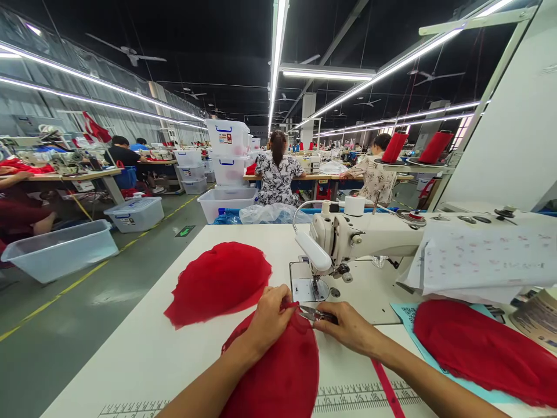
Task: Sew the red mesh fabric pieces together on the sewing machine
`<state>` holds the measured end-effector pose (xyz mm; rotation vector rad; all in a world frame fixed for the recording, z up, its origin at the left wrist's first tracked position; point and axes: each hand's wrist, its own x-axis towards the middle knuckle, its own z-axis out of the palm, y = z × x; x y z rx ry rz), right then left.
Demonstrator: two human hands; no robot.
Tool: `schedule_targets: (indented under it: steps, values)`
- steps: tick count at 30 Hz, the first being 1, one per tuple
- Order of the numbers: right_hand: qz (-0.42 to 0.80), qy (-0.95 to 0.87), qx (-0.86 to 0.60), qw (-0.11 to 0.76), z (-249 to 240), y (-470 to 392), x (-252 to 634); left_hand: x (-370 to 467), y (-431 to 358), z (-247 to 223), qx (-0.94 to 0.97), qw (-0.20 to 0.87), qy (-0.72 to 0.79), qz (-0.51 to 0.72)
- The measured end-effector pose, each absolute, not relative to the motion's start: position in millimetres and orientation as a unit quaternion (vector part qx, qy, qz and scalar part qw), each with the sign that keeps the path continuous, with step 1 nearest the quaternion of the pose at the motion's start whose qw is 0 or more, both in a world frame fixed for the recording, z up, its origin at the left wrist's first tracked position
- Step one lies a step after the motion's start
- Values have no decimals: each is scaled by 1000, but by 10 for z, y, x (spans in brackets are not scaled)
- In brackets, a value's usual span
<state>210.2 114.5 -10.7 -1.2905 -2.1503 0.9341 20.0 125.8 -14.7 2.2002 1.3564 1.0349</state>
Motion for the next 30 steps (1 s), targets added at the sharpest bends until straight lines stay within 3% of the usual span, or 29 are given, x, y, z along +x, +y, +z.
schedule_targets:
  steps: [14,24,30]
  values:
    - [390,-800,-420,178,10,1152,2199,188,1255,-169,827,170,404,353]
    - [629,-675,-327,204,-96,1179,2188,206,1238,-189,837,112,363,393]
    - [675,-612,-354,213,-26,1101,2120,241,1202,-166,837,122,367,388]
